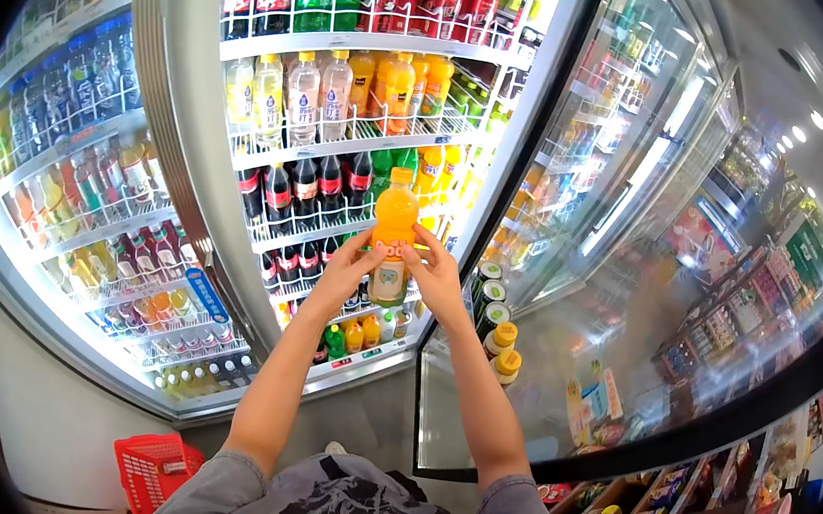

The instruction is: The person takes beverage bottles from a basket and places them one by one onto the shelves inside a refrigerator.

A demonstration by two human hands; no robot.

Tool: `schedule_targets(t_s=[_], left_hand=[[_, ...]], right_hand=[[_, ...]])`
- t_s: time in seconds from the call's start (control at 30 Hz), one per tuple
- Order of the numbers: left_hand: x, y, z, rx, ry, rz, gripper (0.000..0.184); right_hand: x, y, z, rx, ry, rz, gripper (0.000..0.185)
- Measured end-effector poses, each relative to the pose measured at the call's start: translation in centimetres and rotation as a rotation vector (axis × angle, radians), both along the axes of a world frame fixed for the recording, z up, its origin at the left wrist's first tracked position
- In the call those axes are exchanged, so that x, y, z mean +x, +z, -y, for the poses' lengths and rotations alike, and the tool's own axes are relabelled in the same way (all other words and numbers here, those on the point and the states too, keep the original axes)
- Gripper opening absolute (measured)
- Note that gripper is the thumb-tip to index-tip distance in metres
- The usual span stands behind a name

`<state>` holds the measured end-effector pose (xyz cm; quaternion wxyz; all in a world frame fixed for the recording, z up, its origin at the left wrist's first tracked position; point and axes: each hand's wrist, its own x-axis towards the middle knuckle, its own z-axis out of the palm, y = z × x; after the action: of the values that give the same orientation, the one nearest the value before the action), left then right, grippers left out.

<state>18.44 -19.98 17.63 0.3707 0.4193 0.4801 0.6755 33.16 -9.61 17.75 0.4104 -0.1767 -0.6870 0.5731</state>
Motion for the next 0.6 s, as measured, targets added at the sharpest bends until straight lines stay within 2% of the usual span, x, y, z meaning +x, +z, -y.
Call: schedule_targets(t_s=[0.17, 0.2, 0.3, 0.43, 0.47, 0.5, 0.57, 0.6], left_hand=[[-2.0, 0.5, -2.9, -0.080, -0.164, 0.012, 0.058], [-1.9, 1.0, -3.5, -0.074, -0.144, 0.065, 0.058], [-3.5, 0.9, -5.9, -0.014, -0.205, 0.033, 0.058], [-4.8, -0.2, -9.7, -0.005, -0.230, -0.221, 0.061], [-4.6, -0.1, -10.5, 0.010, -0.248, -0.195, 0.063], [-4.7, -0.3, -11.7, 0.018, -0.220, -0.219, 0.063], [-5.6, -0.4, -13.8, 0.035, -0.147, -0.370, 0.063], [-5.5, 0.8, -14.2, 0.066, -0.107, -0.389, 0.061]], right_hand=[[-0.6, 0.0, -2.6, -0.017, -0.020, 0.037, 0.052], [-1.7, -0.5, -3.0, 0.021, -0.059, -0.035, 0.048], [-2.5, -1.3, -3.5, 0.090, -0.197, -0.031, 0.048], [-1.8, -0.2, -4.6, 0.054, -0.284, 0.074, 0.052], [-2.0, 0.2, -4.9, 0.067, -0.330, 0.069, 0.049], [-2.3, 0.2, -5.6, 0.072, -0.347, 0.064, 0.049], [-3.0, 0.0, -7.6, 0.258, -0.475, 0.157, 0.049], [-3.4, 0.2, -8.7, 0.214, -0.474, 0.179, 0.050]])
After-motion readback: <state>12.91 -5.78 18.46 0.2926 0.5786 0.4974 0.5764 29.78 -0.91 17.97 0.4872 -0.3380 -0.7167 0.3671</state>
